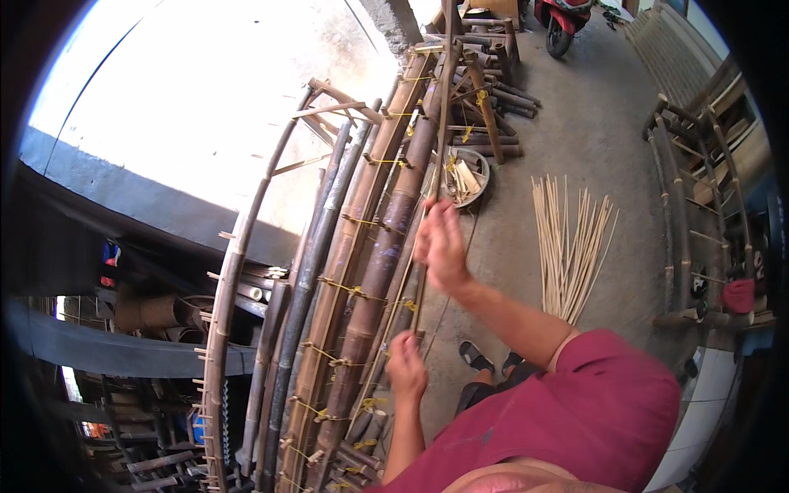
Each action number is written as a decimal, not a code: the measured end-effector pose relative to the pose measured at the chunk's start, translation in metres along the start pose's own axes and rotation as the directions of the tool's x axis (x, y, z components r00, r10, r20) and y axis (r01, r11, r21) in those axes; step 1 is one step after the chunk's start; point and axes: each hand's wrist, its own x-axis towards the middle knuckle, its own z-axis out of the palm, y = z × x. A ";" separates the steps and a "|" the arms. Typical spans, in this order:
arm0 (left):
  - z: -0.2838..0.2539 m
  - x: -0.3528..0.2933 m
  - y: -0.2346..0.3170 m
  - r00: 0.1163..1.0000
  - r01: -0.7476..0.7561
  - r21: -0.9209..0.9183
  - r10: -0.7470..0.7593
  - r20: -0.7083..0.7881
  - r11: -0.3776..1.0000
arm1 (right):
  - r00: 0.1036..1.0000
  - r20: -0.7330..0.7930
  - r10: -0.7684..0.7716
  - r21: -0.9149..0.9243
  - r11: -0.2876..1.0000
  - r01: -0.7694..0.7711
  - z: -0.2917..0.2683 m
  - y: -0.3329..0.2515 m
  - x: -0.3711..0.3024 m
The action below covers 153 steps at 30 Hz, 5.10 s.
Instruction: The person repeatedly picks thin bamboo sticks from a pile on the floor and ties them to a horizontal metal rack using yellow plastic ties. The person secures each stick by wrapping and knotting the tie around the rack and the stick.
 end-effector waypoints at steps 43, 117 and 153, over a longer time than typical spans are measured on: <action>0.271 0.654 0.175 0.992 -0.104 0.536 0.123 0.000 0.838 | 0.785 -0.153 0.600 -0.678 0.514 -0.525 -0.314 -0.136 0.433; 0.482 0.814 0.282 0.954 0.148 0.420 -0.017 -0.299 0.896 | 0.585 -0.425 0.690 0.325 0.720 -0.613 -0.243 -0.127 0.788; 0.340 0.884 0.250 0.975 0.093 0.343 -0.015 -0.223 0.935 | 0.448 0.667 0.596 -0.496 -0.094 0.863 -0.279 -0.097 0.756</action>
